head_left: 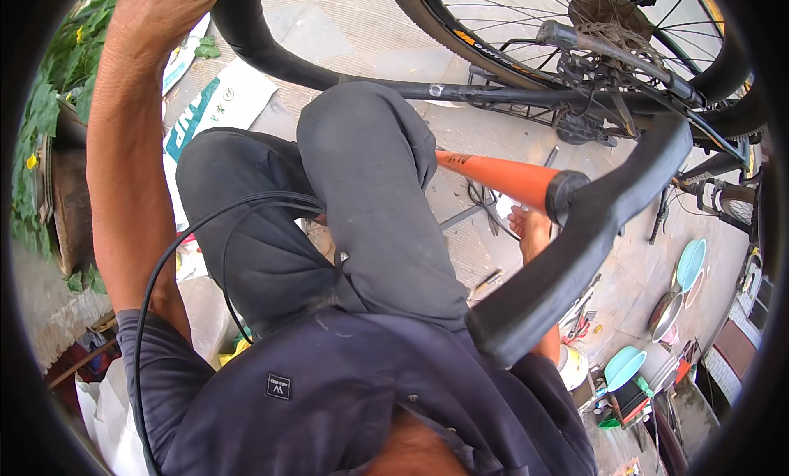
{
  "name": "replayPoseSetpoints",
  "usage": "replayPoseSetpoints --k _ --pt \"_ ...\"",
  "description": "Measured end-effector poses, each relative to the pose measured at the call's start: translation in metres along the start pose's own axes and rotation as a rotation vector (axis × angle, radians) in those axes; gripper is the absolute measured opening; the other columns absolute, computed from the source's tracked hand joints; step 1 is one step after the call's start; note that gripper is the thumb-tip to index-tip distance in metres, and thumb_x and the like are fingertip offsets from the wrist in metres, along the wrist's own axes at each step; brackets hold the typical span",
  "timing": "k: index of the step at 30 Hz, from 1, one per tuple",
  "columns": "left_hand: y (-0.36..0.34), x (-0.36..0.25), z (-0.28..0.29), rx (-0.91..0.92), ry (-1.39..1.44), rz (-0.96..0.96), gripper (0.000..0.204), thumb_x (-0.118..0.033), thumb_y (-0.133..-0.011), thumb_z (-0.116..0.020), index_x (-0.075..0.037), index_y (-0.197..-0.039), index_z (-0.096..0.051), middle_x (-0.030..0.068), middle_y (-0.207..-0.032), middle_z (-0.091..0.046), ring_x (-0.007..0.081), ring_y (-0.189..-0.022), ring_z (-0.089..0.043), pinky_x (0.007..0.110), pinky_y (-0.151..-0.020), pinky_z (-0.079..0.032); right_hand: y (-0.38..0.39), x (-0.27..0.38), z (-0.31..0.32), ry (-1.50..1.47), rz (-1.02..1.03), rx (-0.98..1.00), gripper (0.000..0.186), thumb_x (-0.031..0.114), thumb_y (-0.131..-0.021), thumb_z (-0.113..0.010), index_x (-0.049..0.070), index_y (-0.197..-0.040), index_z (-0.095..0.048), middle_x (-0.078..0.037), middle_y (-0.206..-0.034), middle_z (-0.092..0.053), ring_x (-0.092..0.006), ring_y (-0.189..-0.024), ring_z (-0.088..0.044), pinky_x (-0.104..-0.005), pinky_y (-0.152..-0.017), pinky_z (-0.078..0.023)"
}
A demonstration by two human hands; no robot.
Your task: The person removes a bicycle tire from the rim, inflates the inner tube using a hand pump, and then reassembles the tire onto the rim.
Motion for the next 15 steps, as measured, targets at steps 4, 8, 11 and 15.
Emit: replayPoseSetpoints --k 4,8,11,15 --pt "0.004 0.004 -0.008 -0.024 0.030 -0.097 0.034 -0.015 -0.078 -0.082 0.000 -0.102 -0.063 0.0008 -0.084 -0.063 0.0086 -0.075 -0.057 0.024 -0.069 -0.047 0.045 0.077 -0.042 0.210 0.357 0.015 0.060 0.027 -0.082 -0.077 -0.006 -0.126 -0.053 -0.019 -0.112 -0.064 -0.0270 -0.107 -0.062 -0.0368 -0.087 -0.051" --pt "0.012 0.006 -0.015 -0.052 0.030 -0.108 0.035 -0.012 -0.078 -0.081 0.000 -0.105 -0.063 0.0005 -0.088 -0.063 0.0094 -0.081 -0.057 0.025 -0.074 -0.047 0.084 0.169 -0.062 -0.142 0.666 0.093 0.062 0.021 -0.076 -0.081 -0.005 -0.127 -0.055 -0.021 -0.135 -0.051 -0.0291 -0.126 -0.049 -0.0409 -0.104 -0.040" --pt "0.019 -0.012 -0.015 -0.049 -0.003 0.079 0.037 -0.011 -0.077 -0.081 0.000 -0.108 -0.063 -0.0002 -0.091 -0.061 0.0096 -0.084 -0.056 0.026 -0.077 -0.046 0.077 0.184 -0.083 -0.451 0.569 -0.005 0.035 0.018 -0.082 -0.077 -0.003 -0.106 -0.063 -0.017 -0.112 -0.063 -0.0242 -0.104 -0.061 -0.0368 -0.092 -0.048" --pt "0.010 -0.009 -0.002 -0.103 -0.100 -0.123 0.035 -0.012 -0.078 -0.080 -0.001 -0.107 -0.065 -0.0009 -0.085 -0.061 0.0089 -0.081 -0.056 0.025 -0.075 -0.046 0.072 0.159 -0.048 -0.557 0.455 -0.345 0.023 0.015 -0.084 -0.075 -0.003 -0.097 -0.069 -0.009 -0.094 -0.070 -0.0147 -0.087 -0.063 -0.0283 -0.085 -0.049"
Point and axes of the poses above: each hand's wrist, its own y-axis away from the middle knuckle, its own z-axis out of the back of the hand, x = y × z, the point moved 2 cm from there along -y, towards the middle knuckle
